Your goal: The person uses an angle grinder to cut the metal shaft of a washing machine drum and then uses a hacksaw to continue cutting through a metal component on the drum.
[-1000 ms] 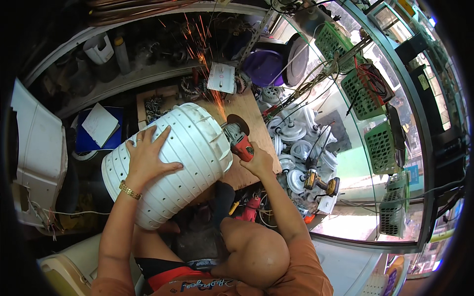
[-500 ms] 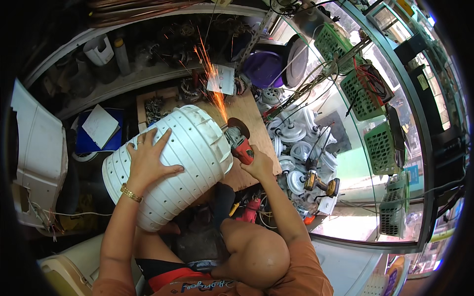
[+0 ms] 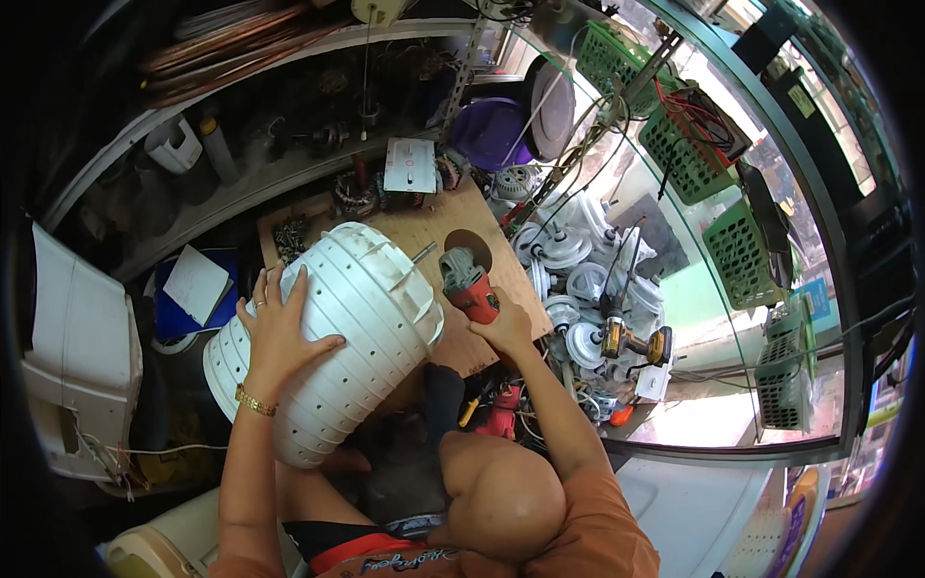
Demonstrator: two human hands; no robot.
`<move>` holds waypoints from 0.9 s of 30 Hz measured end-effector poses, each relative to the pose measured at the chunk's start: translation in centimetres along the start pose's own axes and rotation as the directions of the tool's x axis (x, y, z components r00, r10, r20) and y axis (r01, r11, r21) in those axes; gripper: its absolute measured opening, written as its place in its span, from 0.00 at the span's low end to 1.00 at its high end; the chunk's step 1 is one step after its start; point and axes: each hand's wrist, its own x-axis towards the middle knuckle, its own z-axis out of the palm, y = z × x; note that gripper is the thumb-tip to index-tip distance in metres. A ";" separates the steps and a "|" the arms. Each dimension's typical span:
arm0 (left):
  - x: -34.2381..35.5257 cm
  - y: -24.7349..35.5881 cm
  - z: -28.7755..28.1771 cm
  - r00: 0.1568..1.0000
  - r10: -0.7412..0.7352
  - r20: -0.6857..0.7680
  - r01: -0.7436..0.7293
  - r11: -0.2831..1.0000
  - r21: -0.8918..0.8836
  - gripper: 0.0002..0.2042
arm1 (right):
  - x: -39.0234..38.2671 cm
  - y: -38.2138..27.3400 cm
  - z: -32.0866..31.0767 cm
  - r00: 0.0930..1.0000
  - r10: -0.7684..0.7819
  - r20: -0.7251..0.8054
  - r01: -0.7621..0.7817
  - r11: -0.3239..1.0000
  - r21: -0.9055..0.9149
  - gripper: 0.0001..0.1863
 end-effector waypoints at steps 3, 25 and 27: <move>-0.7 6.0 1.9 0.945 0.183 -0.271 -0.232 0.960 -0.160 0.31 | -0.7 4.2 -2.2 0.998 0.057 -0.036 -0.045 0.962 0.271 0.43; -5.6 26.4 25.7 0.827 0.437 0.354 0.188 0.378 -0.907 0.18 | -2.7 9.3 -4.6 0.872 0.183 0.454 -0.441 -0.111 0.891 0.25; -6.2 24.0 27.5 0.786 0.481 0.388 0.343 0.182 -0.921 0.21 | -2.1 7.0 -3.7 0.882 0.155 0.446 -0.435 -0.099 0.895 0.24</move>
